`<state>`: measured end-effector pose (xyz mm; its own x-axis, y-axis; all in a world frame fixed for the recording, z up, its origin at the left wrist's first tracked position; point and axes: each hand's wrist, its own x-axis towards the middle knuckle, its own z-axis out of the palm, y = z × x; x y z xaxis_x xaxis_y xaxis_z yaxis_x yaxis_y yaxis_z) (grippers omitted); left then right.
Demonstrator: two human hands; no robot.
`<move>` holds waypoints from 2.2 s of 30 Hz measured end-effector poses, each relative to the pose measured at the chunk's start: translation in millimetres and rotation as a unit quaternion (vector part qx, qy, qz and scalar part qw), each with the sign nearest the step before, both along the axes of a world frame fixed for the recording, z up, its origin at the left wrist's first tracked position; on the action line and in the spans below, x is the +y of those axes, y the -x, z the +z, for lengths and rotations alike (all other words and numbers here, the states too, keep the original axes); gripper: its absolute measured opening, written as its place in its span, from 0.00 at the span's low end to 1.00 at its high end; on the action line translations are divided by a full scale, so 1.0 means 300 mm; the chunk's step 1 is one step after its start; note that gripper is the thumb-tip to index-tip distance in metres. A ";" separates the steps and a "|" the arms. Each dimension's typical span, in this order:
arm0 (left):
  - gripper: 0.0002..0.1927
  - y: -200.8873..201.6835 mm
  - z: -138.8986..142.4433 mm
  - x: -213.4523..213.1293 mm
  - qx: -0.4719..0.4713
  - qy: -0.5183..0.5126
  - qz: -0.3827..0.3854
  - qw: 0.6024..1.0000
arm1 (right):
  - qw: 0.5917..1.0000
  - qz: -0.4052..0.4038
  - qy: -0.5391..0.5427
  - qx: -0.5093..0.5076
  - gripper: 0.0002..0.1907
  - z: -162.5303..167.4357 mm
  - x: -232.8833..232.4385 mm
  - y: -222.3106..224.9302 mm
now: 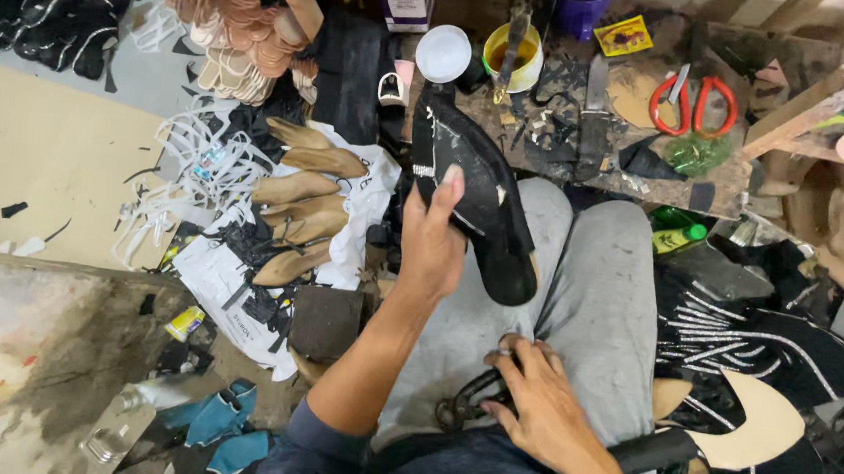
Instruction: The person places a black shoe upper onto a wooden shoe last and uses pliers to press and secure the upper around the last. The person repeatedly adjusts the shoe and uses the pliers to clamp different sections of the upper to the last.
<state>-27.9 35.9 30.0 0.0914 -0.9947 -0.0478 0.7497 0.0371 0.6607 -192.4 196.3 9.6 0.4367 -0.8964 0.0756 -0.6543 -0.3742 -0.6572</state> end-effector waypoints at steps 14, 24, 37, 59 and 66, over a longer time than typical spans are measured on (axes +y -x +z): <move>0.28 0.015 -0.004 -0.038 -0.253 0.109 -0.009 0.961 | 0.995 0.050 -0.074 -0.052 0.18 -0.054 -0.022 0.002; 0.28 0.033 0.085 0.096 0.015 0.063 -0.157 0.985 | 0.634 -0.155 -0.332 -0.681 0.26 -0.057 -0.074 0.092; 0.58 0.025 0.009 0.189 -0.044 0.143 -0.189 0.971 | 0.515 -0.146 -0.449 -0.715 0.32 -0.262 -0.012 0.111; 0.46 -0.032 0.209 0.269 -0.333 0.400 -0.123 0.845 | 0.640 -0.303 -0.195 -0.679 0.19 -0.216 0.045 0.182; 0.49 0.113 0.211 0.191 0.127 0.039 -0.106 0.985 | 0.829 -0.297 0.112 -0.460 0.23 0.010 0.036 0.030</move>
<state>-61.7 93.2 93.3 -0.1250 -0.9916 0.0342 0.8868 -0.0962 0.4520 -201.3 207.0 12.5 -0.4131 -0.8504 0.3258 -0.0270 -0.3462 -0.9378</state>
